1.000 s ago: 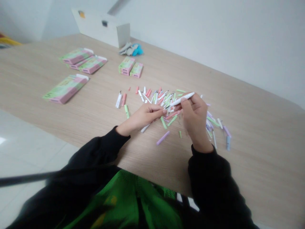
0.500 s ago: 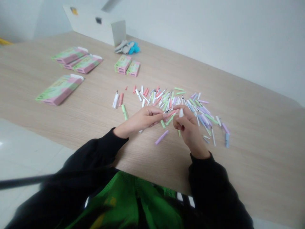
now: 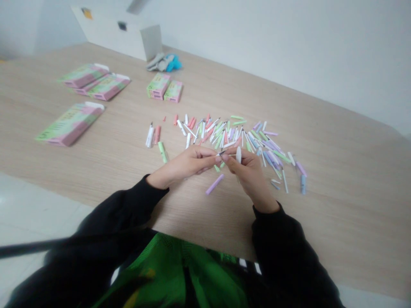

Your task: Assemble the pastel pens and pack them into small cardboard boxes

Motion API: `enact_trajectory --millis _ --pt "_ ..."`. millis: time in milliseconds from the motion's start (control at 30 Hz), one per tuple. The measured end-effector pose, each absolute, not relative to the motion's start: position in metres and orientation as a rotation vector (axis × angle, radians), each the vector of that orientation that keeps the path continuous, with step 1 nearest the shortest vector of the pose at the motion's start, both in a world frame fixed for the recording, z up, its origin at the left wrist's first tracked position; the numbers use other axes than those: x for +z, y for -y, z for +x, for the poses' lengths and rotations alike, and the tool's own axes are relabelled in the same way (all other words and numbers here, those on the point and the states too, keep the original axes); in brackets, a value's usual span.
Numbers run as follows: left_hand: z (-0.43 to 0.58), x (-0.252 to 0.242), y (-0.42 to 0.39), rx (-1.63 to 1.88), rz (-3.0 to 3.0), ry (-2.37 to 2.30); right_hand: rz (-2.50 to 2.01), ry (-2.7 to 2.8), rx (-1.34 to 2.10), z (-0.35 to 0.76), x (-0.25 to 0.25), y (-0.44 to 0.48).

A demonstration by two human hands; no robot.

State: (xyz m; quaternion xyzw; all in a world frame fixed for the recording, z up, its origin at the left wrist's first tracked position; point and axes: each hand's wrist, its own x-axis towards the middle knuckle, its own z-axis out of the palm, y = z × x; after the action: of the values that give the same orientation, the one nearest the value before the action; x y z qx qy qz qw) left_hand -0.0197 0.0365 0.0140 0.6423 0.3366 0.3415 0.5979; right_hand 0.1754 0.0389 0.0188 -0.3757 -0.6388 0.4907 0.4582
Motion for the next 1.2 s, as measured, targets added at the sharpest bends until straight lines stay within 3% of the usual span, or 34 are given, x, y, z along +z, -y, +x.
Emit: enact_trajectory --millis 467,767,1200 --pt "-0.019 0.018 -0.036 0.758 1.543 -0.806 -0.82 1.616 1.301 0.178 0.017 -0.038" --pt "-0.021 0.014 -0.037 0.734 1.617 -0.818 -0.857 1.366 1.194 0.188 0.014 -0.041" --pt "-0.021 0.015 -0.035 0.668 1.54 -0.811 -0.937 1.466 1.087 0.182 0.016 -0.036"
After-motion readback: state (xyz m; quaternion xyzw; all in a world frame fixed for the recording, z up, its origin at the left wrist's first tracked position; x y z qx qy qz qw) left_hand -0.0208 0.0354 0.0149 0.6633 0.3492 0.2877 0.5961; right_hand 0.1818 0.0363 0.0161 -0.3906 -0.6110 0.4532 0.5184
